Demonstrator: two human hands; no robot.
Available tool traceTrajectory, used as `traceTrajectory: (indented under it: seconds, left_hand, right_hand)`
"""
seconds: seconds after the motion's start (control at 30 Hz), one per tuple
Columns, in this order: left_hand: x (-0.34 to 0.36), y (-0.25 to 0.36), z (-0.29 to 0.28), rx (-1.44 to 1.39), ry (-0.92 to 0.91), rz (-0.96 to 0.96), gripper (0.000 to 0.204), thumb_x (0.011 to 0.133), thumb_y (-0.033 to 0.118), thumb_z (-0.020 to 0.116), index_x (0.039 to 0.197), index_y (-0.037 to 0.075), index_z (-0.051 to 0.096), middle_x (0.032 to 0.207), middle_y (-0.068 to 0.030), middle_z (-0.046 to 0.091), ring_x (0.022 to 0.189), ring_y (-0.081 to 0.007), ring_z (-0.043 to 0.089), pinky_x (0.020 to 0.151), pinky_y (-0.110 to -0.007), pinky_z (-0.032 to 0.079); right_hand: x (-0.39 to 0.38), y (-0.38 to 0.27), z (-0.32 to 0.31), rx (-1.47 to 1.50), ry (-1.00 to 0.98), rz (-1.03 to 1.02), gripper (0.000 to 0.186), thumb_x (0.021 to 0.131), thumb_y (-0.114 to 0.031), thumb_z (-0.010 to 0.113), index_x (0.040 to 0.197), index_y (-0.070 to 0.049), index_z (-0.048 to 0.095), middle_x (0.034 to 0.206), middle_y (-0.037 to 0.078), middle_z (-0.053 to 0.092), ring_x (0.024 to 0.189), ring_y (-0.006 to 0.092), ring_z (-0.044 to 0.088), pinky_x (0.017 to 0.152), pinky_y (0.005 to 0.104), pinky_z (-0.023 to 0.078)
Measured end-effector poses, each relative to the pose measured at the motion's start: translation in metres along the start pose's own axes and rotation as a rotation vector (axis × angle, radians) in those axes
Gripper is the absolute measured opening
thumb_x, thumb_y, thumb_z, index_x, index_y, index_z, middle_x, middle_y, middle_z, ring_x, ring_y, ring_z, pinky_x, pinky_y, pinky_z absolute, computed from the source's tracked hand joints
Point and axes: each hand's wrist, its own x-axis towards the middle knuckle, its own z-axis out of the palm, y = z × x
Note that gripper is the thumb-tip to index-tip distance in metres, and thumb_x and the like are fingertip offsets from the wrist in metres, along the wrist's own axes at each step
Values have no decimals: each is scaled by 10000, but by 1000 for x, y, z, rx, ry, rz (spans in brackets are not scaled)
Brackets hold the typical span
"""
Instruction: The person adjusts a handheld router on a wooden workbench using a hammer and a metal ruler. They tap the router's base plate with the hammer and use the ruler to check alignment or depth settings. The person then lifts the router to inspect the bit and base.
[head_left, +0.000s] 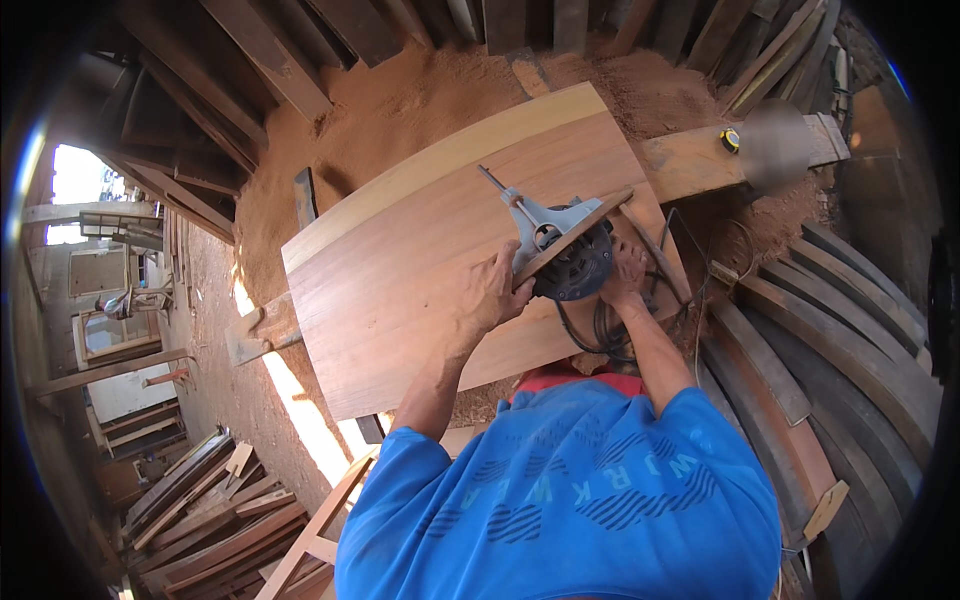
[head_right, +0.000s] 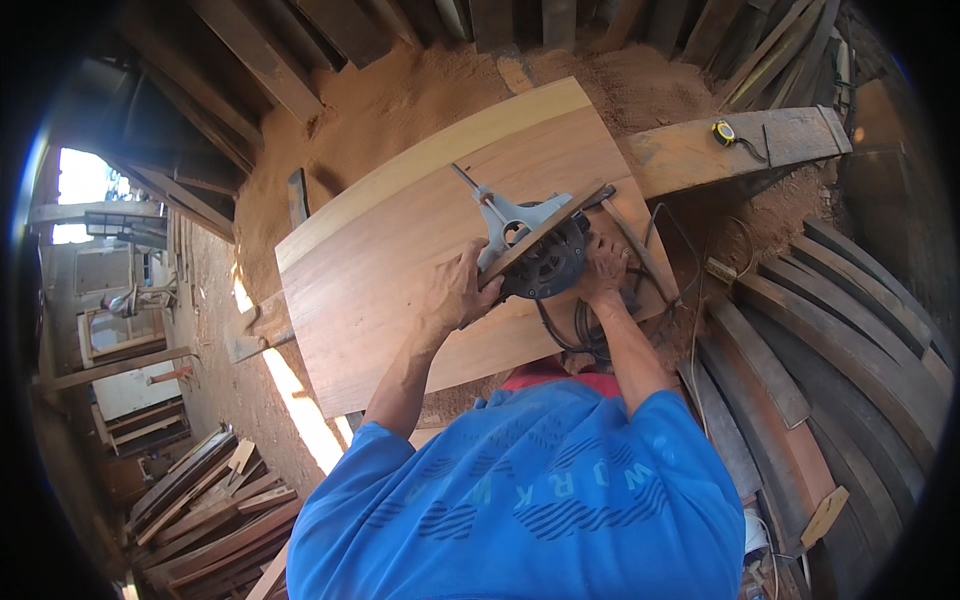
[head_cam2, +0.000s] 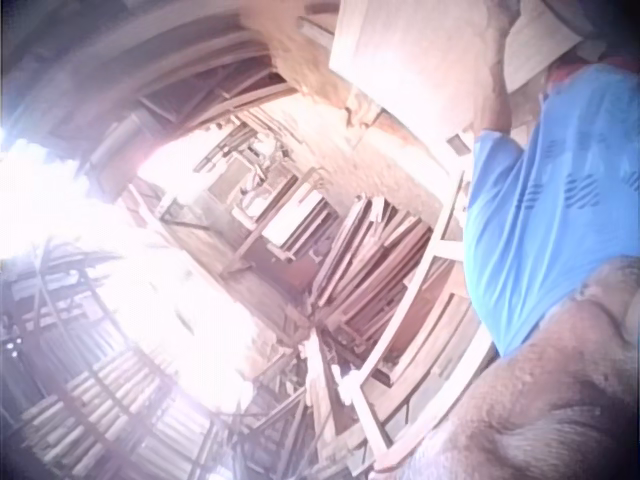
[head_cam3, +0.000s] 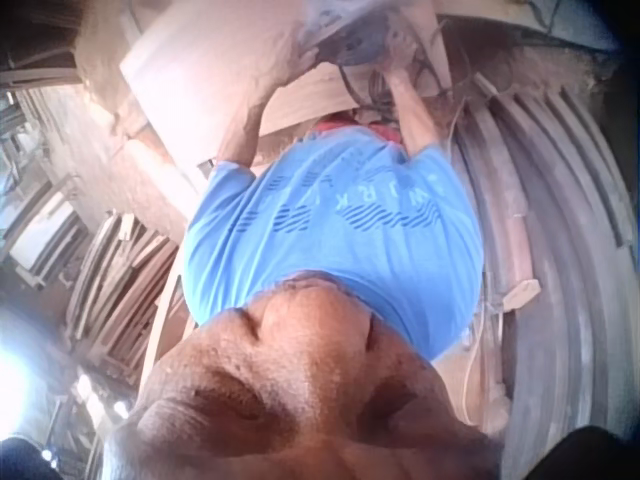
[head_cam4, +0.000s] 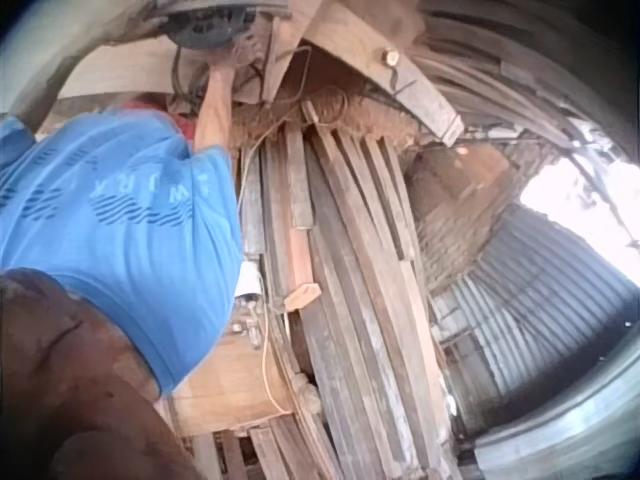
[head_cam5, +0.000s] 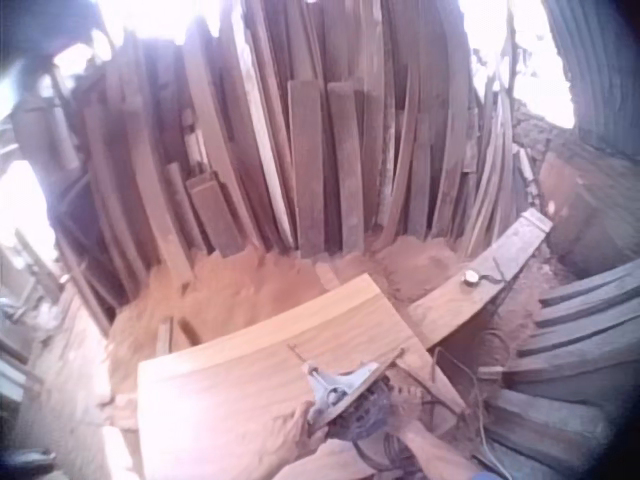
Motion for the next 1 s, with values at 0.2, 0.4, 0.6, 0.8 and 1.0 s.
traceTrajectory:
  seconds: [0.2, 0.4, 0.6, 0.8, 1.0]
  left_hand:
    - [6, 8, -2, 97, 46, 108, 623, 769, 250, 742, 1345, 75, 580, 1405, -312, 540, 1343, -488, 482, 1109, -624, 361]
    - [22, -29, 10, 109, -13, 334, 601, 756, 215, 715, 1335, 130, 579, 1696, -351, 102, 1515, -595, 160, 1197, -679, 230]
    - [34, -34, 24, -287, -28, 332, 639, 749, 197, 697, 1369, 129, 556, 1673, -412, 41, 1511, -634, 123, 1223, -672, 189]
    - [30, -18, 37, -226, -23, 297, 720, 757, 190, 686, 1462, 158, 548, 1662, -432, -44, 1502, -664, 116, 1244, -636, 203]
    - [42, -36, 46, -334, -36, 290, 750, 746, 197, 679, 1491, 201, 591, 1667, -419, -115, 1501, -652, 170, 1264, -579, 231]
  right_hand:
    - [-13, 12, -29, 225, -87, 240, 546, 1006, -234, 615, 1484, -42, 432, 1333, 280, 615, 1185, 451, 650, 983, 545, 514]
    - [-53, 35, -75, 408, -166, 412, 690, 1006, -110, 567, 1644, -186, 317, 1297, 331, 642, 1213, 475, 638, 1002, 572, 497]
    - [-95, 58, -111, 746, 132, 301, 360, 1037, -192, 556, 1334, -11, 647, 1004, 236, 728, 953, 455, 702, 810, 519, 524]
    - [-110, 33, -159, 504, 231, 18, 284, 1048, -274, 551, 1065, -35, 703, 906, 249, 678, 875, 492, 652, 751, 524, 511]
    - [-95, 17, -173, 423, 154, 12, 282, 1038, -298, 572, 1005, -51, 702, 940, 247, 697, 941, 497, 654, 786, 562, 513]
